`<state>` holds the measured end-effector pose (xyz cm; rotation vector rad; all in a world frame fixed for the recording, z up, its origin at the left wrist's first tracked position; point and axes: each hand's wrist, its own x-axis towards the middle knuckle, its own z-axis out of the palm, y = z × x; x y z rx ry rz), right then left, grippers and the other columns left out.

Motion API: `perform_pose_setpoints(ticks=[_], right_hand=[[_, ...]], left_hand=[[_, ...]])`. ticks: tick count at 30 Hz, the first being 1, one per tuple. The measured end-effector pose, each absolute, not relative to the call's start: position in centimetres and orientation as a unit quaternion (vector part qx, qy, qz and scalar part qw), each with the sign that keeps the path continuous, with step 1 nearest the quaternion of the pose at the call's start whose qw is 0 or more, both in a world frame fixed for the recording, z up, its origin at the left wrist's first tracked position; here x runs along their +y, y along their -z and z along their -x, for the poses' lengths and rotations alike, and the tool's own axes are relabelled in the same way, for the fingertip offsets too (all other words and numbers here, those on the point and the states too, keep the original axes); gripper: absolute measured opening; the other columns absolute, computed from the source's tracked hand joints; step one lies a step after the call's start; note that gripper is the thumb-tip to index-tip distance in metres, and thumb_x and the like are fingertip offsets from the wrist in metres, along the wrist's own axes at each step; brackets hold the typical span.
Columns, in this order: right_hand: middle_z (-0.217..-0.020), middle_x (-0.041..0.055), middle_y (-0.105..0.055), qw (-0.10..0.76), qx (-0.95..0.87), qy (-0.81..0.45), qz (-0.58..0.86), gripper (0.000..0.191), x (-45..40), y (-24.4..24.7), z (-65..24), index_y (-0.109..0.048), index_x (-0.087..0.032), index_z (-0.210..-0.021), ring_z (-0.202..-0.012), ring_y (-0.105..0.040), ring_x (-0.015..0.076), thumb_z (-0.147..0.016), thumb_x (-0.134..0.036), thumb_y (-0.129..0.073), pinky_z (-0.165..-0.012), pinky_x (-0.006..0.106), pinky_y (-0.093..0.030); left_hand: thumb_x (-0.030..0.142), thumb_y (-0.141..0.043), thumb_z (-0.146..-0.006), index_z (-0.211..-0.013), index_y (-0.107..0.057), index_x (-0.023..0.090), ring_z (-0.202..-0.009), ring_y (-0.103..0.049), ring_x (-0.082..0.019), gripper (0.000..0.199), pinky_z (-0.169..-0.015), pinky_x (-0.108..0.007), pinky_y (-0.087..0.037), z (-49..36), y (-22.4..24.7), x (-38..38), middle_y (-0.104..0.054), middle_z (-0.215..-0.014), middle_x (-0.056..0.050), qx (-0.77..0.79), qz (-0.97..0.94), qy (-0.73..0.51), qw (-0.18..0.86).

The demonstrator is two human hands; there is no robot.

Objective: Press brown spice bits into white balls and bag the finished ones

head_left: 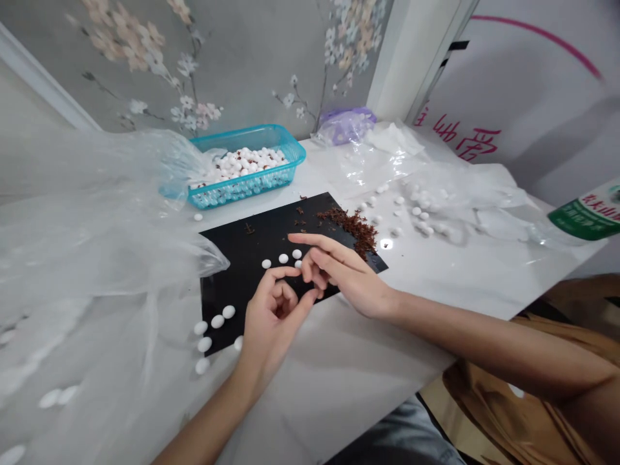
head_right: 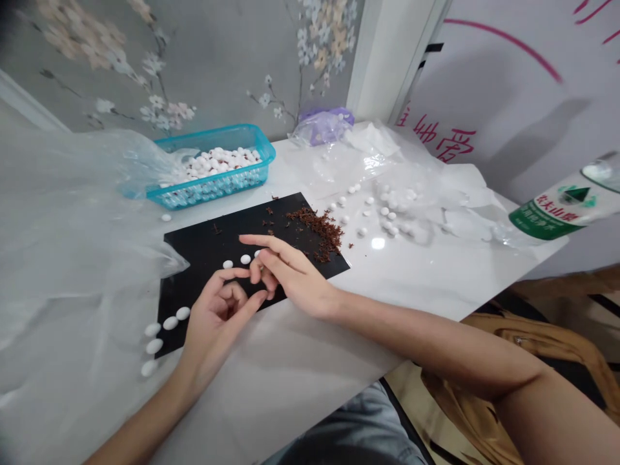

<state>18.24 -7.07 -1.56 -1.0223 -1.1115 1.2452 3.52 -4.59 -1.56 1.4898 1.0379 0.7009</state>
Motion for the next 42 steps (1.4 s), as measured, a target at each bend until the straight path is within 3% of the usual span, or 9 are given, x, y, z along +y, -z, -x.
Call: perform_pose_setpoints(ticks=[4,9,17,22,27,30,33,38,42], right_hand=[[-0.094,0.0068,-0.063,0.57,-0.519,-0.452,0.449,0.04,-7.6,2.0,-17.6,-0.034,-0.016,-0.136,-0.082,-0.059,0.0111,-0.097,-0.024,-0.029,-0.072,0.026,-0.052],[-0.119,0.0082,-0.06,0.523,-0.703,-0.236,0.42,0.043,-7.8,2.4,-17.9,-0.029,-0.023,-0.141,-0.113,-0.055,0.0142,-0.098,-0.022,-0.026,-0.101,0.036,-0.042],[-0.132,0.0126,-0.051,0.501,-0.69,-0.378,0.36,0.04,-8.0,2.7,-17.8,-0.027,-0.022,-0.138,-0.122,-0.05,0.017,-0.099,-0.028,-0.02,-0.084,0.029,-0.053],[-0.138,0.0189,-0.042,0.479,-0.681,-0.468,0.296,0.051,-8.3,2.6,-18.1,-0.016,-0.019,-0.141,-0.125,-0.045,0.0201,-0.097,-0.044,-0.026,-0.088,0.034,-0.049],[-0.144,0.0253,-0.03,0.439,-0.762,-0.381,0.284,0.07,-7.7,2.3,-18.4,-0.016,-0.009,-0.142,-0.134,-0.032,0.0255,-0.092,-0.056,-0.031,-0.104,0.044,-0.034],[-0.136,0.019,-0.043,0.38,-0.803,-0.269,0.371,0.053,-6.6,1.8,-20.2,-0.037,-0.011,-0.134,-0.13,-0.038,0.0239,-0.095,-0.045,-0.028,-0.105,0.044,-0.032],[-0.111,0.0136,-0.061,0.328,-0.729,-0.102,0.592,0.028,-5.2,1.1,-23.6,-0.062,-0.015,-0.102,-0.108,-0.053,0.0243,-0.091,-0.024,-0.039,-0.096,0.042,-0.039],[-0.093,0.0137,-0.064,0.158,-0.611,-0.027,0.775,0.02,-4.5,0.5,-27.5,-0.068,-0.014,-0.086,-0.083,-0.056,0.0256,-0.078,-0.017,-0.051,-0.074,0.038,-0.042],[-0.082,0.0067,-0.063,0.15,-0.584,-0.062,0.795,0.017,-4.6,0.6,-27.3,-0.066,-0.017,-0.076,-0.065,-0.053,0.0169,-0.078,-0.015,-0.049,-0.063,0.03,-0.037]], left_hand=[[0.03,-0.067,-0.072,-0.091,-0.052,0.02,-0.047,-0.032,-0.006,0.026,-0.048,-0.017,-0.03,-3.5,1.6,-4.5,-0.036,-0.051,0.011,0.451,-0.623,-0.337,0.543],[0.034,-0.065,-0.074,-0.087,-0.057,0.019,-0.049,-0.034,-0.007,0.022,-0.047,-0.019,-0.029,-3.2,1.5,-4.2,-0.039,-0.054,0.008,0.434,-0.642,-0.325,0.543],[0.038,-0.053,-0.082,-0.076,-0.058,0.017,-0.049,-0.038,-0.009,0.023,-0.048,-0.021,-0.03,-3.0,1.3,-4.4,-0.043,-0.051,0.006,0.37,-0.671,-0.24,0.596],[0.039,-0.058,-0.079,-0.068,-0.056,0.016,-0.049,-0.036,-0.008,0.025,-0.047,-0.02,-0.03,-3.1,1.2,-4.4,-0.043,-0.053,0.005,0.381,-0.655,-0.227,0.612],[0.041,-0.056,-0.08,-0.068,-0.055,0.016,-0.051,-0.039,-0.007,0.028,-0.048,-0.02,-0.032,-3.2,1.2,-4.1,-0.044,-0.055,0.005,0.388,-0.641,-0.244,0.615],[0.039,-0.057,-0.081,-0.078,-0.06,0.016,-0.05,-0.038,-0.007,0.023,-0.049,-0.018,-0.032,-3.2,1.2,-4.0,-0.042,-0.053,0.007,0.401,-0.646,-0.241,0.603],[0.039,-0.058,-0.081,-0.086,-0.061,0.018,-0.05,-0.036,-0.005,0.021,-0.048,-0.016,-0.03,-3.2,1.2,-4.0,-0.039,-0.054,0.008,0.428,-0.635,-0.251,0.592],[0.038,-0.059,-0.081,-0.085,-0.061,0.019,-0.05,-0.033,-0.004,0.019,-0.048,-0.014,-0.029,-3.1,1.2,-4.1,-0.037,-0.054,0.009,0.436,-0.625,-0.25,0.597],[0.038,-0.059,-0.081,-0.087,-0.061,0.019,-0.051,-0.034,-0.004,0.019,-0.049,-0.014,-0.03,-3.2,1.2,-4.1,-0.038,-0.055,0.008,0.434,-0.625,-0.25,0.598]])
